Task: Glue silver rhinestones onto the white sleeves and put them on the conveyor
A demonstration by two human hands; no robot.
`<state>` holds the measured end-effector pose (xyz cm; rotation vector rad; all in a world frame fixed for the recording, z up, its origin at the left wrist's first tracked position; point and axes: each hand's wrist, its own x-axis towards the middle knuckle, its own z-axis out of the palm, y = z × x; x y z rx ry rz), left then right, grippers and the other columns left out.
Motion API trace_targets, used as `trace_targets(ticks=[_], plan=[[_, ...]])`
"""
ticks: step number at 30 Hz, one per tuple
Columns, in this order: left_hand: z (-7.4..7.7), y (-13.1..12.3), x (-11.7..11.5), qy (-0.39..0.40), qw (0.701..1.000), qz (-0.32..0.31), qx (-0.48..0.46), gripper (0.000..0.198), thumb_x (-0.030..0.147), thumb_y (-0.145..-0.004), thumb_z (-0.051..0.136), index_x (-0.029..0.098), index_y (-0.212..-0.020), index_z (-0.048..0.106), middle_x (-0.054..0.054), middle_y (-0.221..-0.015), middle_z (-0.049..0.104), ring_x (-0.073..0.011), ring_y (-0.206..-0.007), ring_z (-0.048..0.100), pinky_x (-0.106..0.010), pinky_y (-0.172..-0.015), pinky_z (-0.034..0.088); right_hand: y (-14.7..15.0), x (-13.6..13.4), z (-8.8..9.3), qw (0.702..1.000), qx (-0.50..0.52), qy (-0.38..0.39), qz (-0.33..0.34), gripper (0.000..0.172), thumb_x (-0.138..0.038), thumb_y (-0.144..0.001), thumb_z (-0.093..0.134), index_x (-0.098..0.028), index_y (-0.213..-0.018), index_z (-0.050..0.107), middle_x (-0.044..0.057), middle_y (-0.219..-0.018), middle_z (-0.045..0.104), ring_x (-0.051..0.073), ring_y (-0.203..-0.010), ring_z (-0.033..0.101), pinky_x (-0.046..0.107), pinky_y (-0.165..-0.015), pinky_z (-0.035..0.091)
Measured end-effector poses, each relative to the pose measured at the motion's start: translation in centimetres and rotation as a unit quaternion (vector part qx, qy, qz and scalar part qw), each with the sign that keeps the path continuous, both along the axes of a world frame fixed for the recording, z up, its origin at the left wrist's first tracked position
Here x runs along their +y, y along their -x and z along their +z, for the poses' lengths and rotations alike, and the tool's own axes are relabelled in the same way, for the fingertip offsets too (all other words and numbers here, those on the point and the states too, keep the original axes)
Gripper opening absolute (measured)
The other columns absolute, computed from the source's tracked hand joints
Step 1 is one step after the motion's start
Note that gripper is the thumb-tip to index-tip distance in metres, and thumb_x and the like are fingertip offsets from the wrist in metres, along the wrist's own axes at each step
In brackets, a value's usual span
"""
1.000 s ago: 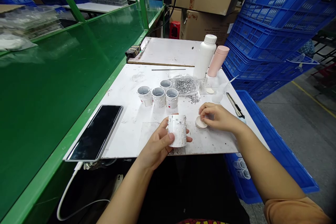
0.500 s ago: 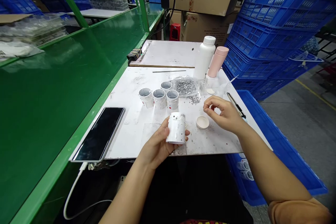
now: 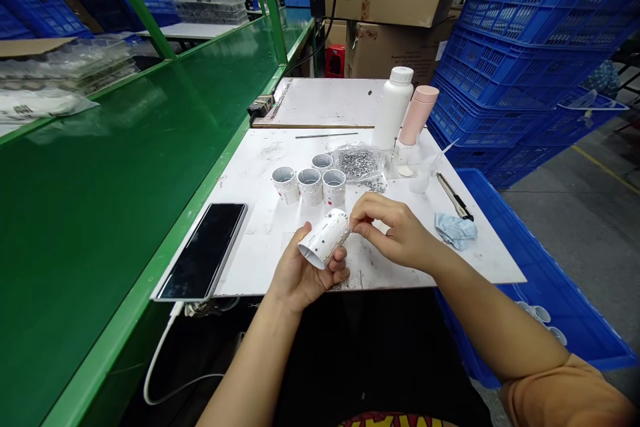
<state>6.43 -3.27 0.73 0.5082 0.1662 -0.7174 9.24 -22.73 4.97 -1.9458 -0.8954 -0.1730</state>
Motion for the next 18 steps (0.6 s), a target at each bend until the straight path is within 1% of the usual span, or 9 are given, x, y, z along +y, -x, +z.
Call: trace_targets(ticks=[3, 10, 18], plan=[[-0.08, -0.18, 0.04, 0.001, 1.000, -0.005, 0.004, 0.040, 0.055, -0.086, 0.053, 0.018, -0.099, 0.063, -0.004, -0.065, 0.059, -0.0102, -0.051, 0.050, -0.025, -0.061, 0.041, 0.13, 0.17, -0.08, 1.000, -0.014, -0.002, 0.006, 0.014, -0.008, -0.089, 0.050, -0.019, -0.087, 0.058, 0.003, -0.087, 0.056, 0.014, -0.078, 0.054, 0.028, -0.070, 0.046], [-0.12, -0.34, 0.08, 0.002, 1.000, -0.005, 0.018, 0.042, 0.055, -0.091, 0.045, 0.019, -0.100, 0.064, -0.007, -0.065, 0.061, -0.0119, -0.049, 0.051, -0.026, -0.060, 0.042, 0.11, 0.33, -0.32, 0.998, -0.051, 0.015, 0.012, 0.015, -0.006, -0.091, 0.049, -0.018, -0.089, 0.057, 0.004, -0.088, 0.055, 0.014, -0.080, 0.054, 0.028, -0.071, 0.046], [-0.20, -0.41, 0.12, 0.019, 0.999, -0.017, 0.027, 0.041, 0.053, -0.092, 0.044, 0.019, -0.098, 0.065, -0.009, -0.066, 0.063, -0.0125, -0.049, 0.053, -0.026, -0.060, 0.043, -0.10, 0.21, -0.72, 0.997, -0.073, 0.032, 0.008, 0.016, -0.004, -0.090, 0.049, -0.018, -0.090, 0.056, 0.004, -0.088, 0.055, 0.014, -0.080, 0.053, 0.027, -0.070, 0.045]])
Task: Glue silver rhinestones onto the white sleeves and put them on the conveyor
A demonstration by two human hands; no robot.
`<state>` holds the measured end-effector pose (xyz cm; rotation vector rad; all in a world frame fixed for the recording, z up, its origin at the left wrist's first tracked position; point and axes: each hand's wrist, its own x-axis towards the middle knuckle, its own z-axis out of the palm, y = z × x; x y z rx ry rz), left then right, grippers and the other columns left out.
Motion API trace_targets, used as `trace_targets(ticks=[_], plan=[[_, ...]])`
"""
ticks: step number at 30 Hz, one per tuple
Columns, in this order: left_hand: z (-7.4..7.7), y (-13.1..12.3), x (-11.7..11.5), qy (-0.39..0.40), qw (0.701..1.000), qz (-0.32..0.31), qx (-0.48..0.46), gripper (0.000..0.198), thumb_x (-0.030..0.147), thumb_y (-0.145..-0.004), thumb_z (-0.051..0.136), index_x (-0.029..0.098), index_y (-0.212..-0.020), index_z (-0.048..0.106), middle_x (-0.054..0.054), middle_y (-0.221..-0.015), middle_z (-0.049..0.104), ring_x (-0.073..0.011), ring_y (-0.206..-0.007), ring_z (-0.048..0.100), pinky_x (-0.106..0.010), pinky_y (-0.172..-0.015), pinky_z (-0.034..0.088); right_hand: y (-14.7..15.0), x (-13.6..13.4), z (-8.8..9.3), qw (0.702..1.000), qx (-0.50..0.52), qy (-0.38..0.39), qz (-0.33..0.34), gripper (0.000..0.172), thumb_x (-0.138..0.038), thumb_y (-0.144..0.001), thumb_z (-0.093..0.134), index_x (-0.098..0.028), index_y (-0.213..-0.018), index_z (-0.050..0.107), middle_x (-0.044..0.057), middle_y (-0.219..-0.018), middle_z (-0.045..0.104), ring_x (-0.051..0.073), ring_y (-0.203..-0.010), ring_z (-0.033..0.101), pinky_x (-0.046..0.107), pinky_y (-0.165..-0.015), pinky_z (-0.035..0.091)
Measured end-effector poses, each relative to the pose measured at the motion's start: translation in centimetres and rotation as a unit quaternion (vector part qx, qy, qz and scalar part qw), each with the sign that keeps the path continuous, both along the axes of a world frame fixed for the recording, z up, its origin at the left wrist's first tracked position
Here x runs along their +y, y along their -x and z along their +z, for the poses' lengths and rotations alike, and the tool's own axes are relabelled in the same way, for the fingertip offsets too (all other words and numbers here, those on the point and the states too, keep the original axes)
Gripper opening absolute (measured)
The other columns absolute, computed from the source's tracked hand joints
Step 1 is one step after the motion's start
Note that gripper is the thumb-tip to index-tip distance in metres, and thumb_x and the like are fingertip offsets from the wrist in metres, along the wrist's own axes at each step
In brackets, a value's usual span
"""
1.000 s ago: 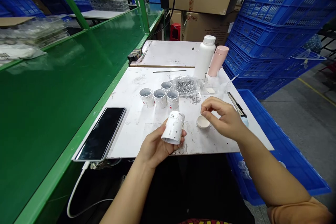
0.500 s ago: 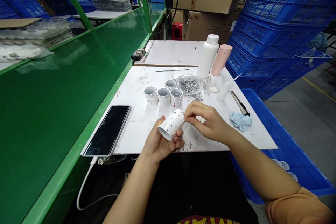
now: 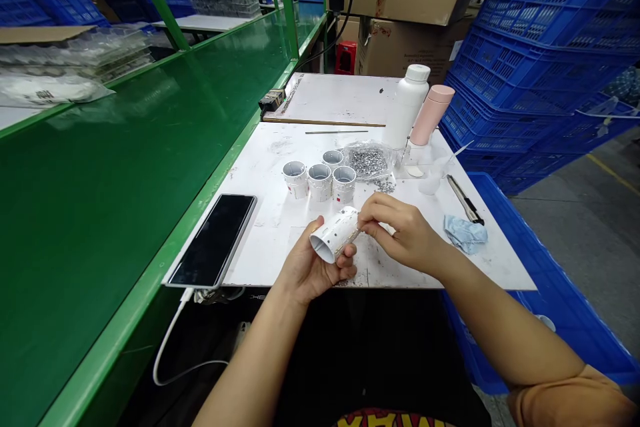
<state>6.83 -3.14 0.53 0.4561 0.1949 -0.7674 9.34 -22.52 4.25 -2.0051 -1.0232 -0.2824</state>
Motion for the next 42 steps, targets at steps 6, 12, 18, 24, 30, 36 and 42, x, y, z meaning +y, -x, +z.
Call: trace_targets(ticks=[6, 12, 18, 24, 30, 36, 42], plan=[[0.1, 0.1, -0.1, 0.001, 1.000, -0.003, -0.004, 0.042, 0.053, -0.093, 0.042, 0.018, -0.097, 0.065, -0.009, -0.066, 0.063, -0.0123, -0.049, 0.053, -0.026, -0.060, 0.044, 0.1, -0.1, 0.1, 1.000, -0.002, 0.008, -0.004, 0.015, -0.003, -0.088, 0.051, -0.017, -0.087, 0.055, 0.003, -0.087, 0.054, 0.013, -0.079, 0.053, 0.026, -0.070, 0.044], [0.2, 0.1, -0.2, -0.017, 1.000, -0.005, -0.012, 0.044, 0.053, -0.094, 0.039, 0.017, -0.096, 0.065, -0.011, -0.066, 0.063, -0.0128, -0.050, 0.053, -0.026, -0.059, 0.044, 0.2, -0.2, 0.2, 1.000, 0.011, -0.001, -0.011, 0.014, -0.004, -0.087, 0.053, -0.018, -0.084, 0.054, 0.002, -0.083, 0.055, 0.012, -0.076, 0.052, 0.026, -0.067, 0.045], [0.4, 0.2, -0.4, -0.040, 0.999, 0.000, -0.023, 0.042, 0.053, -0.094, 0.038, 0.018, -0.102, 0.061, -0.010, -0.069, 0.063, -0.0129, -0.050, 0.054, -0.026, -0.058, 0.044, 0.1, -0.3, -0.2, 0.997, 0.051, -0.030, -0.049, 0.014, -0.007, -0.082, 0.061, -0.019, -0.081, 0.052, 0.000, -0.079, 0.056, 0.012, -0.071, 0.052, 0.026, -0.064, 0.046], [0.7, 0.2, -0.8, -0.064, 0.997, 0.031, -0.016, 0.037, 0.046, -0.094, 0.043, 0.019, -0.118, 0.052, -0.007, -0.078, 0.063, -0.0150, -0.056, 0.058, -0.026, -0.057, 0.046, 0.2, -0.4, -0.1, 0.995, 0.072, -0.014, -0.062, 0.014, -0.007, -0.081, 0.060, -0.019, -0.080, 0.052, 0.000, -0.078, 0.058, 0.013, -0.071, 0.055, 0.028, -0.065, 0.047], [0.6, 0.3, -0.8, -0.056, 0.998, 0.034, -0.024, 0.036, 0.045, -0.095, 0.045, 0.021, -0.121, 0.050, -0.006, -0.084, 0.062, -0.0153, -0.060, 0.060, -0.026, -0.057, 0.047, 0.1, -0.3, 0.0, 0.994, 0.074, -0.012, -0.077, 0.017, -0.004, -0.078, 0.061, -0.019, -0.076, 0.052, 0.000, -0.076, 0.058, 0.013, -0.067, 0.053, 0.028, -0.062, 0.045], [0.5, 0.4, -0.8, -0.051, 0.998, 0.032, -0.030, 0.034, 0.045, -0.095, 0.044, 0.022, -0.118, 0.051, -0.006, -0.084, 0.062, -0.0146, -0.060, 0.060, -0.025, -0.057, 0.047, 0.3, 0.1, -1.0, 0.993, 0.049, -0.055, -0.087, 0.017, -0.004, -0.079, 0.059, -0.019, -0.076, 0.052, 0.001, -0.077, 0.057, 0.013, -0.069, 0.053, 0.028, -0.061, 0.044], [0.4, 0.4, -0.8, -0.046, 0.998, 0.031, -0.037, 0.035, 0.045, -0.093, 0.049, 0.023, -0.120, 0.052, -0.006, -0.084, 0.063, -0.0149, -0.060, 0.060, -0.025, -0.057, 0.046, 0.4, 0.2, -1.4, 0.993, 0.032, -0.092, -0.072, 0.016, -0.005, -0.081, 0.058, -0.020, -0.076, 0.052, 0.002, -0.078, 0.058, 0.015, -0.072, 0.056, 0.030, -0.062, 0.045]])
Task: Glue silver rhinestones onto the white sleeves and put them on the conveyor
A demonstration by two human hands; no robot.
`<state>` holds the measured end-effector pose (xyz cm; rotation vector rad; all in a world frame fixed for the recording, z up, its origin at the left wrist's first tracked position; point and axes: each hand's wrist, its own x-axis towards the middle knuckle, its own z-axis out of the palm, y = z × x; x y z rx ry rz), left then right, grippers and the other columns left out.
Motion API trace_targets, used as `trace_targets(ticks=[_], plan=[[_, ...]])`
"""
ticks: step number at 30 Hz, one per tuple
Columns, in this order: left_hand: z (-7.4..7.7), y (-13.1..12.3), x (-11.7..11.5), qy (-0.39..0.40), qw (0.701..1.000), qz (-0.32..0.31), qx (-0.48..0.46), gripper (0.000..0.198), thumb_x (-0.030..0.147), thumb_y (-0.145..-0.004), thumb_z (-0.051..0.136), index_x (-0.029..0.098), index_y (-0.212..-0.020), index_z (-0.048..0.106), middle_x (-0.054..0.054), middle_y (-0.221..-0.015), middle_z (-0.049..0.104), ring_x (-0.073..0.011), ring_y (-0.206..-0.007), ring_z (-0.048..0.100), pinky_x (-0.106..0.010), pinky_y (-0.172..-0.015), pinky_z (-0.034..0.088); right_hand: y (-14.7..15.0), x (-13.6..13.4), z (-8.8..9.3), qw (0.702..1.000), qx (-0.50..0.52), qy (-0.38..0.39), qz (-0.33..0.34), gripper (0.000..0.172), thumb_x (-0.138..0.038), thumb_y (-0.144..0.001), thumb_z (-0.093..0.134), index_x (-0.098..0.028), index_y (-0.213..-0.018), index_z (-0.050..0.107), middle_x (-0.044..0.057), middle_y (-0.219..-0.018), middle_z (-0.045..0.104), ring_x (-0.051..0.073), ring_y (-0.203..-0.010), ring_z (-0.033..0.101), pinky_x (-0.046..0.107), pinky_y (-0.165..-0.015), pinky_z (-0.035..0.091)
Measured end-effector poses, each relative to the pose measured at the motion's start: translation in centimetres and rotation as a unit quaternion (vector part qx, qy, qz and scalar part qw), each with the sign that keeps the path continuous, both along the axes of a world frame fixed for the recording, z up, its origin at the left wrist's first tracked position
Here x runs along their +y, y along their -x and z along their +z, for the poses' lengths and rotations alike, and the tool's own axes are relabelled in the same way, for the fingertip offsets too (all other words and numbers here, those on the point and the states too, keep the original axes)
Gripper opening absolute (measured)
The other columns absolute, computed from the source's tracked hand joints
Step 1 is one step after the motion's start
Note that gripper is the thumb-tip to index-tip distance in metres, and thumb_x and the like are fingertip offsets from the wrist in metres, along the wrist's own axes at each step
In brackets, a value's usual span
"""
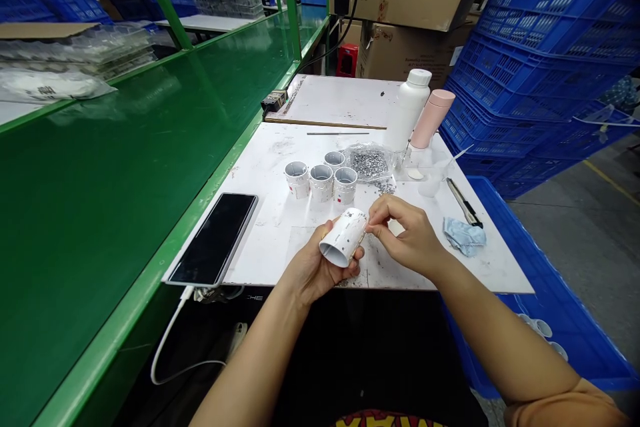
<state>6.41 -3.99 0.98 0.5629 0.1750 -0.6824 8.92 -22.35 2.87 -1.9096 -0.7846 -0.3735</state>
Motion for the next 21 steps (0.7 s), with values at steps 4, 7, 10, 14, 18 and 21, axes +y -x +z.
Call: trace_targets(ticks=[4, 7, 10, 14, 18, 21], plan=[[-0.06, 0.11, 0.06, 0.010, 1.000, -0.006, -0.009, 0.037, 0.046, -0.091, 0.052, 0.023, -0.121, 0.054, -0.006, -0.083, 0.063, -0.0139, -0.059, 0.058, -0.026, -0.060, 0.046, 0.21, 0.09, -0.05, 1.000, -0.023, -0.013, -0.009, 0.015, -0.008, -0.083, 0.060, -0.021, -0.078, 0.054, 0.002, -0.078, 0.060, 0.016, -0.074, 0.058, 0.031, -0.064, 0.048], [-0.23, 0.14, 0.17, 0.022, 0.999, -0.017, -0.017, 0.040, 0.049, -0.090, 0.052, 0.022, -0.120, 0.056, -0.007, -0.080, 0.063, -0.0131, -0.058, 0.057, -0.026, -0.062, 0.045, 0.39, 0.25, -0.11, 0.999, -0.039, -0.022, -0.018, 0.014, -0.009, -0.083, 0.060, -0.021, -0.079, 0.055, 0.002, -0.078, 0.061, 0.016, -0.075, 0.059, 0.032, -0.066, 0.049], [-0.47, 0.08, 0.28, 0.032, 0.999, -0.029, -0.024, 0.042, 0.052, -0.089, 0.051, 0.021, -0.117, 0.058, -0.008, -0.075, 0.064, -0.0128, -0.056, 0.056, -0.026, -0.063, 0.045, 0.46, 0.38, -0.13, 0.998, -0.052, -0.023, -0.027, 0.014, -0.008, -0.083, 0.061, -0.021, -0.081, 0.056, 0.002, -0.078, 0.061, 0.016, -0.075, 0.059, 0.032, -0.066, 0.050], [-0.68, 0.00, 0.34, 0.042, 0.998, -0.031, -0.020, 0.043, 0.054, -0.088, 0.052, 0.019, -0.113, 0.060, -0.009, -0.075, 0.065, -0.0124, -0.056, 0.056, -0.026, -0.064, 0.045, 0.42, 0.48, -0.14, 0.998, -0.051, -0.023, -0.029, 0.013, -0.009, -0.084, 0.061, -0.021, -0.081, 0.056, 0.002, -0.078, 0.061, 0.015, -0.074, 0.059, 0.032, -0.066, 0.050], [-0.70, -0.03, 0.34, 0.042, 0.998, -0.032, -0.020, 0.045, 0.054, -0.088, 0.052, 0.018, -0.113, 0.061, -0.009, -0.075, 0.064, -0.0123, -0.056, 0.056, -0.025, -0.064, 0.045, 0.45, 0.47, -0.15, 0.999, -0.031, -0.033, -0.029, 0.012, -0.011, -0.084, 0.062, -0.021, -0.080, 0.056, 0.002, -0.077, 0.060, 0.015, -0.073, 0.059, 0.032, -0.066, 0.050], [-0.66, -0.01, 0.37, 0.041, 0.998, -0.036, -0.022, 0.046, 0.055, -0.088, 0.052, 0.018, -0.114, 0.061, -0.009, -0.074, 0.064, -0.0121, -0.056, 0.055, -0.025, -0.064, 0.045, 0.55, 0.28, -0.02, 0.998, -0.005, -0.048, -0.033, 0.011, -0.013, -0.084, 0.063, -0.021, -0.080, 0.056, 0.002, -0.077, 0.060, 0.016, -0.073, 0.059, 0.032, -0.066, 0.049]])
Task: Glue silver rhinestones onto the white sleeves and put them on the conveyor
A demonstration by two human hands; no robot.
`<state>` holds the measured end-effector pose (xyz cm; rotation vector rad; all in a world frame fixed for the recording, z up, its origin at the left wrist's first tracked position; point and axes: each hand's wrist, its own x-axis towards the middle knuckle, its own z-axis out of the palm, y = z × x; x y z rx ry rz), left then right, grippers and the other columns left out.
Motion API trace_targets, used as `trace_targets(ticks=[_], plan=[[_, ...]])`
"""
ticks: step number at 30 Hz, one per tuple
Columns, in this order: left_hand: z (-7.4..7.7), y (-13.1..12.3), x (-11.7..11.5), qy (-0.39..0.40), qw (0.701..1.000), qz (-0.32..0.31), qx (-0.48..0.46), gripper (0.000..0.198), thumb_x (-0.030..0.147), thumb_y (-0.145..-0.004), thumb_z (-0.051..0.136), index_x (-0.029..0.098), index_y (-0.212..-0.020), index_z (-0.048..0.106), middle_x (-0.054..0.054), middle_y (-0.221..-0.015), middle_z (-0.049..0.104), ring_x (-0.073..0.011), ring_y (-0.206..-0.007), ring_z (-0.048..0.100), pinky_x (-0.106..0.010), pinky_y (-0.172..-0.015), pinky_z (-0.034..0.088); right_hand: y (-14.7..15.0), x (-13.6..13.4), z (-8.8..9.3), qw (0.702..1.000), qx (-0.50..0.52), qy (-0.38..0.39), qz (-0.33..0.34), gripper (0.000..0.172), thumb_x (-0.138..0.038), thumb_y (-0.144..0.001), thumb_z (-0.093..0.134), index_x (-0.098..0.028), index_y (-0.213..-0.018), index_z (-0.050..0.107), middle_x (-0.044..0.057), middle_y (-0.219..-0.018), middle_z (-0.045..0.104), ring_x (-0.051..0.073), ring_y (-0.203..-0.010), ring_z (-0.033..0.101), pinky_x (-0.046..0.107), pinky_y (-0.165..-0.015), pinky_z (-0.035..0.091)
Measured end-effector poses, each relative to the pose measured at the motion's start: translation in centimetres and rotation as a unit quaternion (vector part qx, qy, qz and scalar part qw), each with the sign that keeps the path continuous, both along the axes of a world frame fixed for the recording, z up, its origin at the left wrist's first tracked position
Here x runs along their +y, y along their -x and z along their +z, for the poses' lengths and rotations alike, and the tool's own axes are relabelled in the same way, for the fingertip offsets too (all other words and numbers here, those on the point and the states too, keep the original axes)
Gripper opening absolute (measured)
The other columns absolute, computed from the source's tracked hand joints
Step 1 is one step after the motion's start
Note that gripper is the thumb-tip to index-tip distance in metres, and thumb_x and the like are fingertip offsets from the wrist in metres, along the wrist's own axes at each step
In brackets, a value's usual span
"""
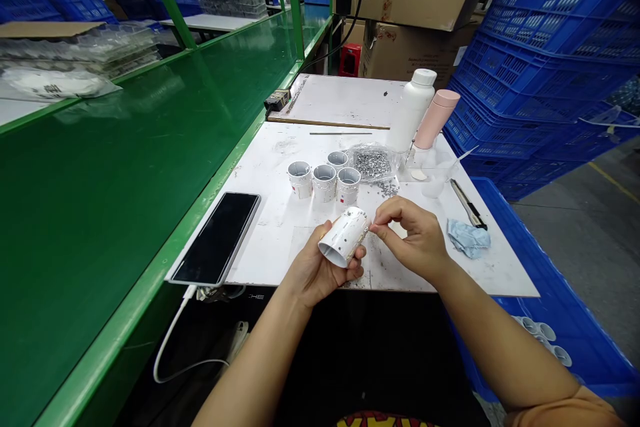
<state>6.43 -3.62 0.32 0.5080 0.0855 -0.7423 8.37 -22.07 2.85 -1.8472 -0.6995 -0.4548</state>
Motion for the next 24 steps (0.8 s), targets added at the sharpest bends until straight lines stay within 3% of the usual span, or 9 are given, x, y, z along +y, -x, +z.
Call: trace_targets(ticks=[5, 11, 14, 18, 21, 24], plan=[[0.2, 0.1, 0.0, 0.000, 1.000, 0.011, -0.007, 0.045, 0.051, -0.088, 0.054, 0.021, -0.121, 0.059, -0.007, -0.076, 0.063, -0.0122, -0.056, 0.055, -0.025, -0.061, 0.044, -0.1, -0.5, 0.4, 0.998, 0.043, 0.025, -0.032, 0.008, -0.014, -0.086, 0.059, -0.020, -0.088, 0.064, 0.005, -0.087, 0.062, 0.015, -0.074, 0.056, 0.031, -0.065, 0.046], [0.6, 0.5, -0.1, -0.009, 0.999, 0.017, -0.039, 0.060, 0.046, -0.083, 0.063, 0.025, -0.137, 0.048, -0.006, -0.089, 0.066, -0.0169, -0.065, 0.063, -0.026, -0.058, 0.046, -0.6, -0.8, 0.8, 0.983, 0.165, 0.011, 0.085, 0.006, -0.020, -0.085, 0.064, -0.018, -0.080, 0.068, 0.004, -0.082, 0.060, 0.015, -0.075, 0.055, 0.029, -0.063, 0.044], [0.8, 0.8, -0.1, -0.046, 0.995, 0.018, -0.086, 0.063, 0.045, -0.081, 0.067, 0.022, -0.136, 0.049, -0.010, -0.101, 0.067, -0.0240, -0.082, 0.068, -0.028, -0.060, 0.051, -0.4, -1.2, 1.7, 0.981, 0.170, 0.013, 0.092, 0.007, -0.016, -0.084, 0.063, -0.018, -0.078, 0.067, 0.003, -0.081, 0.059, 0.014, -0.074, 0.054, 0.029, -0.063, 0.044], [1.2, 1.3, 0.2, -0.140, 0.978, 0.045, -0.148, 0.068, 0.046, -0.074, 0.075, 0.020, -0.132, 0.051, -0.013, -0.112, 0.066, -0.0255, -0.083, 0.070, -0.037, -0.076, 0.055, 0.4, -1.9, 3.3, 0.988, 0.126, 0.072, 0.060, 0.011, -0.009, -0.081, 0.062, -0.017, -0.074, 0.065, 0.002, -0.079, 0.058, 0.013, -0.070, 0.052, 0.028, -0.062, 0.041], [1.7, 1.8, 0.6, -0.188, 0.968, 0.035, -0.163, 0.084, 0.044, -0.064, 0.084, 0.019, -0.135, 0.048, -0.014, -0.104, 0.069, -0.0282, -0.083, 0.071, -0.038, -0.078, 0.054, 1.1, -2.0, 4.0, 0.988, 0.105, 0.089, 0.068, 0.013, -0.007, -0.081, 0.061, -0.018, -0.075, 0.065, 0.002, -0.080, 0.060, 0.013, -0.072, 0.055, 0.028, -0.063, 0.043], [2.3, 2.2, 0.9, -0.170, 0.977, 0.034, -0.124, 0.091, 0.027, -0.059, 0.088, 0.018, -0.139, 0.045, -0.008, -0.086, 0.070, -0.0236, -0.077, 0.070, -0.032, -0.074, 0.053, 1.5, -1.9, 4.3, 0.988, 0.094, 0.090, 0.079, 0.012, -0.010, -0.083, 0.062, -0.018, -0.076, 0.067, 0.003, -0.081, 0.061, 0.014, -0.073, 0.057, 0.028, -0.062, 0.044]])
